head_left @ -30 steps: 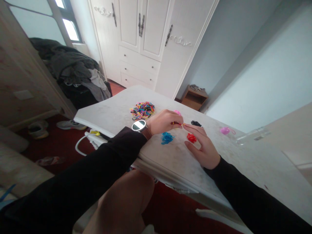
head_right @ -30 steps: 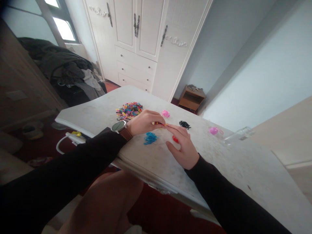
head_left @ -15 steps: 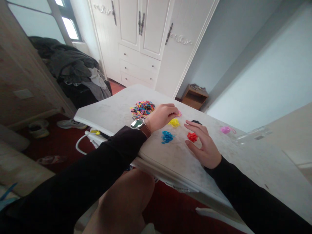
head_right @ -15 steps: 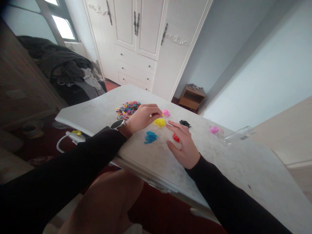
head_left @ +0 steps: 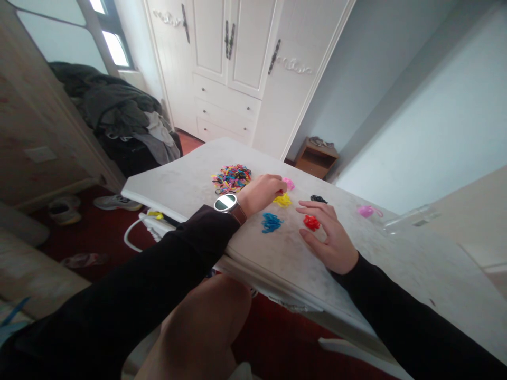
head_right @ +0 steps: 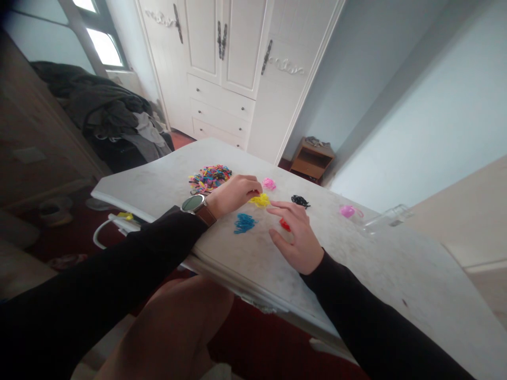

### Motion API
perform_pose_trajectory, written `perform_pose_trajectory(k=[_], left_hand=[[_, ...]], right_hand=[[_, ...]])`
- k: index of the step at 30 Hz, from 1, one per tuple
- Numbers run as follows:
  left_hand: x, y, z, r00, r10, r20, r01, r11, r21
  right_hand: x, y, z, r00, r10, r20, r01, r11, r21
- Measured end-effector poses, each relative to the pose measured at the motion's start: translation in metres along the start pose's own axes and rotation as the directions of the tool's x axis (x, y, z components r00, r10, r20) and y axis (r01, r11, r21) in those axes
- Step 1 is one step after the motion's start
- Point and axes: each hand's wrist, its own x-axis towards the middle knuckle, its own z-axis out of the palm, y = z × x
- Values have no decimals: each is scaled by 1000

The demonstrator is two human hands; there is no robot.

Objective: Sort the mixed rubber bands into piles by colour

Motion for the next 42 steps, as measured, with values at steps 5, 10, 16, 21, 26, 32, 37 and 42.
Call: perform_pose_trajectory(k=[5, 10, 16, 21, 26, 32, 37, 42], left_hand=[[1, -1, 0, 1000, 12, -7, -12, 1000, 21], [0, 3, -3, 1000, -1, 8, 1, 1000, 8], [1, 3, -2, 1000, -16, 13, 15, 999, 40], [1, 1, 0, 1000, -11, -12, 11, 999, 48], [0, 2, 0, 999, -31, -40, 33, 999, 34], [-1, 2, -1, 997, -5, -82, 2, 1000, -31], [-2, 10, -6, 988, 135, -78, -143, 984, -104], [-3, 16, -10, 971, 235, -49, -239, 966, -102]], right_hand=[[0, 0, -1, 1000, -10, 12, 10, 1000, -2], [0, 0, 0, 1000, -23, 12, 23, 1000, -14], [0, 0, 1, 1000, -19, 13, 19, 1000, -13], [0, 0, 0, 1000, -19, 19, 19, 1000, -15], [0, 0, 1, 1000, -18, 26, 18, 1000, -5], [0, 1, 1, 999, -29, 19, 29, 1000, -7], [0, 1, 1, 1000, -12, 11, 13, 1000, -6], [-3, 6, 4, 998, 7, 65, -5, 1000, -19]])
